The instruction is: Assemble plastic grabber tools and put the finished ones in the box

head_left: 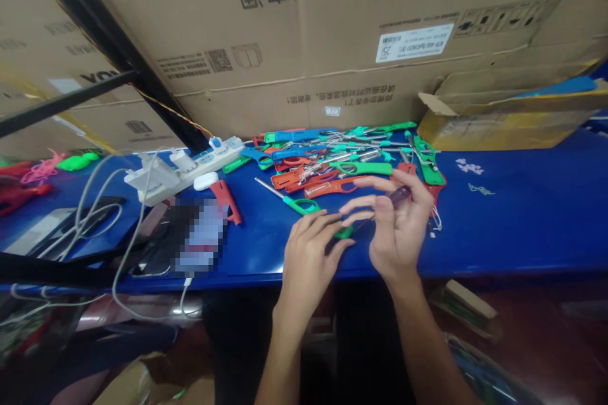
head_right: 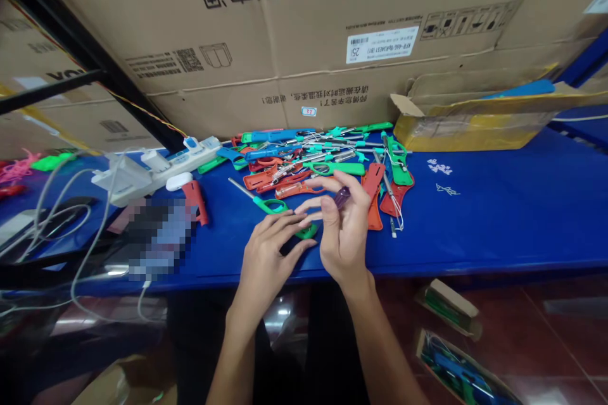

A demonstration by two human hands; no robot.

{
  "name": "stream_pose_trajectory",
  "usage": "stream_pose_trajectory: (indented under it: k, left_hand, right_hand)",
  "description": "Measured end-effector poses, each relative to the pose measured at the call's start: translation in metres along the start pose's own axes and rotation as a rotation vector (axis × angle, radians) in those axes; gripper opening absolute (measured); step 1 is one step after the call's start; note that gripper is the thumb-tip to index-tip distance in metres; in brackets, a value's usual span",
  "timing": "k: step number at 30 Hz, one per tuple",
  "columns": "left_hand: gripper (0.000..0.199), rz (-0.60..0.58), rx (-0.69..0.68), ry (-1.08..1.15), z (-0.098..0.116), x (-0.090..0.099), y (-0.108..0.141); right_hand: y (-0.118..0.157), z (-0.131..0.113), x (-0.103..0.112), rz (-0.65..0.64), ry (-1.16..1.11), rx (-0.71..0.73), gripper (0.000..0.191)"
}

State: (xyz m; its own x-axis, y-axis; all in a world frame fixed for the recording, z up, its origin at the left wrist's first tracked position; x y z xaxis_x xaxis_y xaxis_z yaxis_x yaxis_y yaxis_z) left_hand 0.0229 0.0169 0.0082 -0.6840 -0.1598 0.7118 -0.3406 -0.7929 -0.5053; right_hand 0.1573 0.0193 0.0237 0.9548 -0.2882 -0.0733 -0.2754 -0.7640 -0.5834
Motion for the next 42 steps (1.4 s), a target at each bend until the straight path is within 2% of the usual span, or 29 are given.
stream_pose_trajectory:
  k: [3,8,11,20,30,36,42]
  left_hand:
    - [0.023,0.002,-0.016,0.008,0.0002,-0.0002,0.0014]
    - [0.026,-0.002,-0.025,-0.005,0.001,0.0003,0.002]
    - [0.021,0.003,-0.028,-0.005,0.0009,0.0004,0.0021]
    - [0.019,-0.007,-0.017,-0.001,-0.0003,0.0,0.0014]
    - [0.018,0.023,-0.039,0.003,-0.001,0.0,0.0022]
    - [0.018,0.014,-0.048,0.011,0.0004,-0.0002,0.0023]
    - [0.017,0.021,-0.041,0.027,0.0009,0.0004,0.0017]
  right_hand:
    - [0.0034,-0.0017,0.0008,0.01,0.007,0.037,0.027]
    - [0.0038,-0.0015,-0.0025,-0.001,0.04,0.032,0.022]
    - [0.0027,-0.0025,-0.0049,-0.003,0.023,0.028,0.02]
    - [0.0032,-0.0039,-0.0053,0.024,-0.004,0.049,0.019]
    - [0.0057,-0.0036,-0.0078,-0.05,-0.052,0.097,0.024]
    - [0.0046,-0.0036,-0.0078,-0.025,-0.069,0.075,0.022]
    - [0.004,-0.0044,-0.0087,-0.06,-0.085,0.097,0.024]
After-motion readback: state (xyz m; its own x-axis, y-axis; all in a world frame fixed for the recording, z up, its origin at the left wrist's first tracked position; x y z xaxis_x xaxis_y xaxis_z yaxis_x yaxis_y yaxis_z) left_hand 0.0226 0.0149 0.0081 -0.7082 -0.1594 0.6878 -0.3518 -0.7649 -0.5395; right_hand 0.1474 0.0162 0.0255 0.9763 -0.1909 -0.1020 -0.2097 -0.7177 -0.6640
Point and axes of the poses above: each hand's wrist, its own y-axis away from the middle knuckle, its own x-axis out of the back of the hand, z = x × y, the point moved 5 cm from there along -y, towards the middle knuckle, and after that the axes turned 1 degree about -x, right-handed, at the moved point
